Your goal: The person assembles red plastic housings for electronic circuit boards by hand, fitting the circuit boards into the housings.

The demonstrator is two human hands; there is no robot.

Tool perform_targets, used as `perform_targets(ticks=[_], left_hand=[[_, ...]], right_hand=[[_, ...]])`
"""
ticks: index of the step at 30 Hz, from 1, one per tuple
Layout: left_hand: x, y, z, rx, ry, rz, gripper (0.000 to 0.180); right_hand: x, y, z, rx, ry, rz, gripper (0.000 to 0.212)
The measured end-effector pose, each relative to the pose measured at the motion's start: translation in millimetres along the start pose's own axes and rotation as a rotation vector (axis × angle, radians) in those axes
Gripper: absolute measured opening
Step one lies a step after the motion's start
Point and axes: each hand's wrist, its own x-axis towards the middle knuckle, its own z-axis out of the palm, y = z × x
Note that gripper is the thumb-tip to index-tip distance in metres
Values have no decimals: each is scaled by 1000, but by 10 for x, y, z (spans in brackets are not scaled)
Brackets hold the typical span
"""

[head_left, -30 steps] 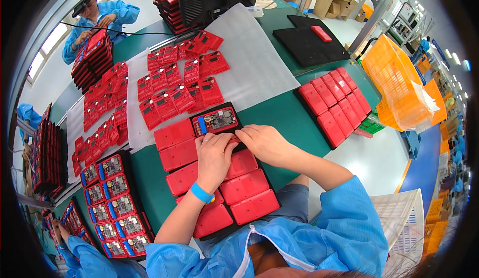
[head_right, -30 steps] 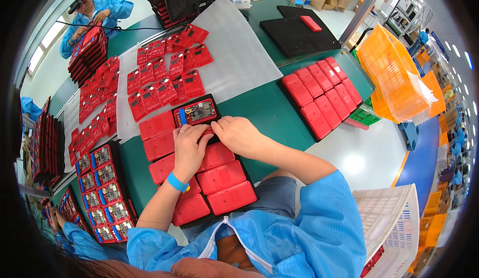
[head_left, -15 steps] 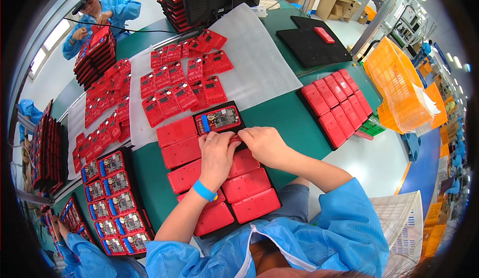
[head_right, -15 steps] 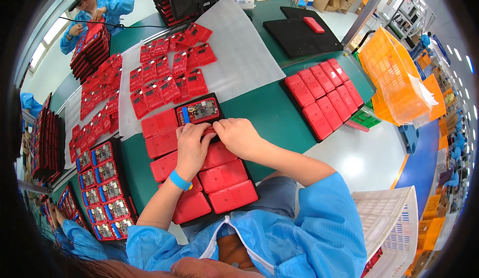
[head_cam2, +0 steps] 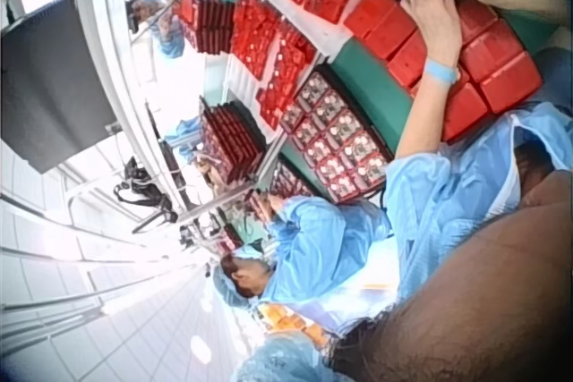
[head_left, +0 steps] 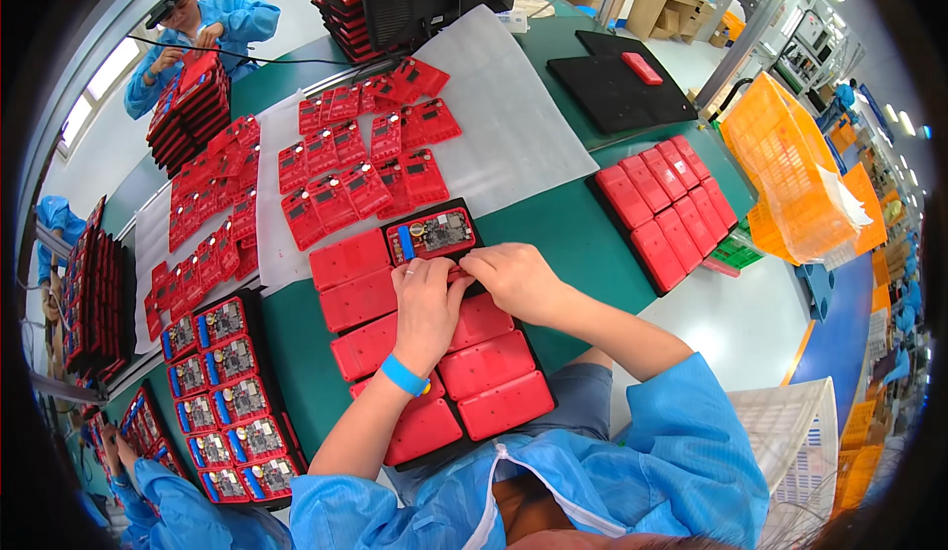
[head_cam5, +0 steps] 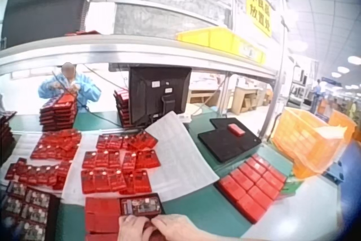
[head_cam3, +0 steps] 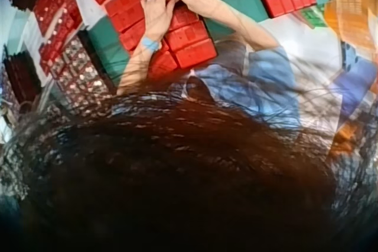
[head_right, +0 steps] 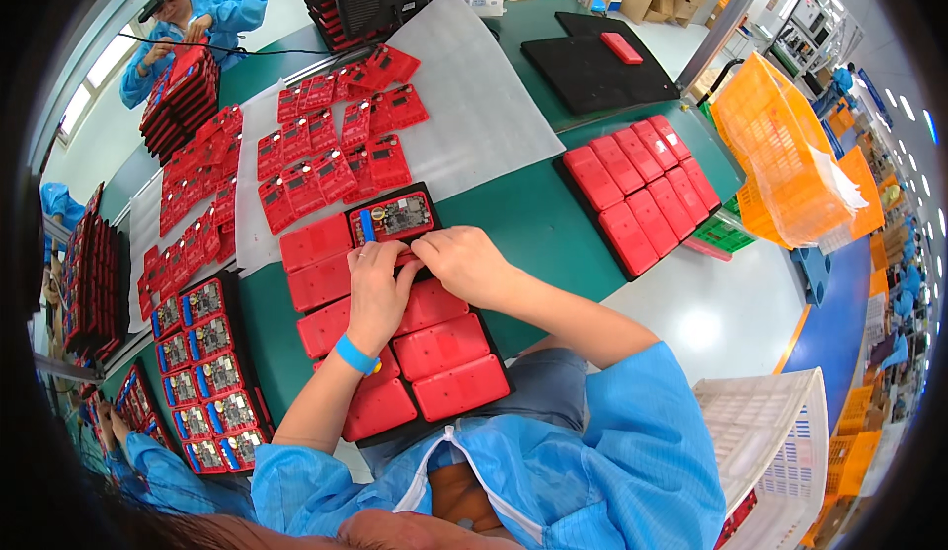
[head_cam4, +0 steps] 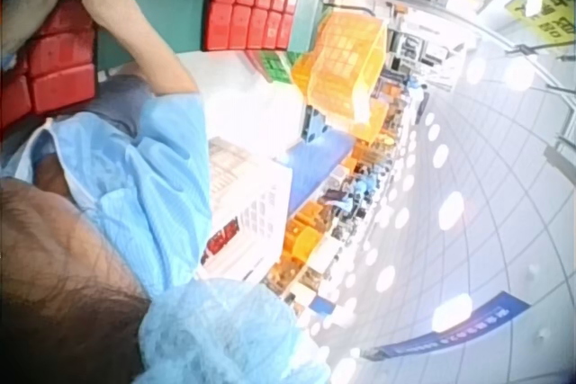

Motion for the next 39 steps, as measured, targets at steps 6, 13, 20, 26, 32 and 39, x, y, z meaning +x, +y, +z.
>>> perform_targets(ticks=[6, 13, 20, 26, 32, 39], left_hand=[[13, -4, -30, -34, -7, -6, 20], [-12, -33, 34, 35, 22, -2, 21], [19, -76, -39, -65, -20, -9, 21], [46, -104, -61, -54, -51, -64, 25], [26, -160, -28, -4, 101, 58, 28], [-89, -70, -69, -53, -93, -55, 28]], right_hand=[[71, -46, 23, 43, -16, 24, 17], [70, -204, 207, -149, -66, 126, 24], [48, -133, 52, -103, -12, -3, 18], [158, -267, -394, -24, 93, 92, 29], [-99, 298, -420, -2, 168, 370, 25], [-659, 755, -95, -44, 150, 479, 23]])
